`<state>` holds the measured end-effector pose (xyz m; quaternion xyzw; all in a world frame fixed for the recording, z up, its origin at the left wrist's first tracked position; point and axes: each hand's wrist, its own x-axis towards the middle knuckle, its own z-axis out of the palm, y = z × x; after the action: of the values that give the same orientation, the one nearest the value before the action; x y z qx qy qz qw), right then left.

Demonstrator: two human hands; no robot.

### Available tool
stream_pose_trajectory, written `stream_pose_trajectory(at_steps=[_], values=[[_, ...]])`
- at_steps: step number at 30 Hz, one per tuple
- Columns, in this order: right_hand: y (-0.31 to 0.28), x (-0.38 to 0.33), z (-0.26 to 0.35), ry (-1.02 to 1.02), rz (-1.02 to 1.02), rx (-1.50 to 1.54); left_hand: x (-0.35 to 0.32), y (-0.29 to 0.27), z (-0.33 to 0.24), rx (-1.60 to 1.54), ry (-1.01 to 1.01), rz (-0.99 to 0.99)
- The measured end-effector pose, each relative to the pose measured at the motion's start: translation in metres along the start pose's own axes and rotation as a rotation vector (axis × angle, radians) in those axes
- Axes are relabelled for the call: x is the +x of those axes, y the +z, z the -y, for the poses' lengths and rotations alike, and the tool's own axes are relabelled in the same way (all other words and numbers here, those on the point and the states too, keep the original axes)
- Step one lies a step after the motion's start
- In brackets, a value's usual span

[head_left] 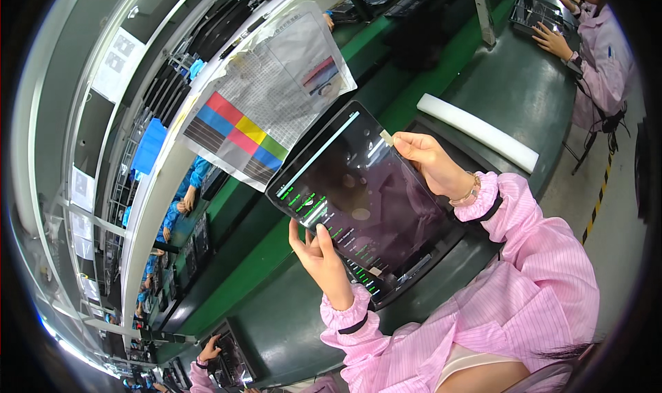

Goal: Inspecting and testing tablet devices on a manufacturing assembly line.

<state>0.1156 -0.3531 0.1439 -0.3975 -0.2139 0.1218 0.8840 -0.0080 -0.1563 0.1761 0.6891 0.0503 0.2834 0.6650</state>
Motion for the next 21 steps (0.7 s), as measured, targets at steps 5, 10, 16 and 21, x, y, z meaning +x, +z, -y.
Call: stream_pose_trajectory(at_steps=[5,10,16,21], values=[[0.007,-0.007,0.01,-0.075,0.013,-0.044,-0.01,-0.005,0.003,-0.044,0.093,0.008],[0.016,-0.005,0.024,-0.102,0.077,-0.01,-0.05,-0.021,0.018,0.014,0.022,0.161],[0.034,-0.001,0.03,-0.128,0.037,-0.044,-0.086,-0.034,0.043,-0.007,-0.043,0.282],[0.043,0.001,0.027,-0.144,0.1,-0.029,-0.096,-0.037,0.047,0.074,-0.011,0.043]])
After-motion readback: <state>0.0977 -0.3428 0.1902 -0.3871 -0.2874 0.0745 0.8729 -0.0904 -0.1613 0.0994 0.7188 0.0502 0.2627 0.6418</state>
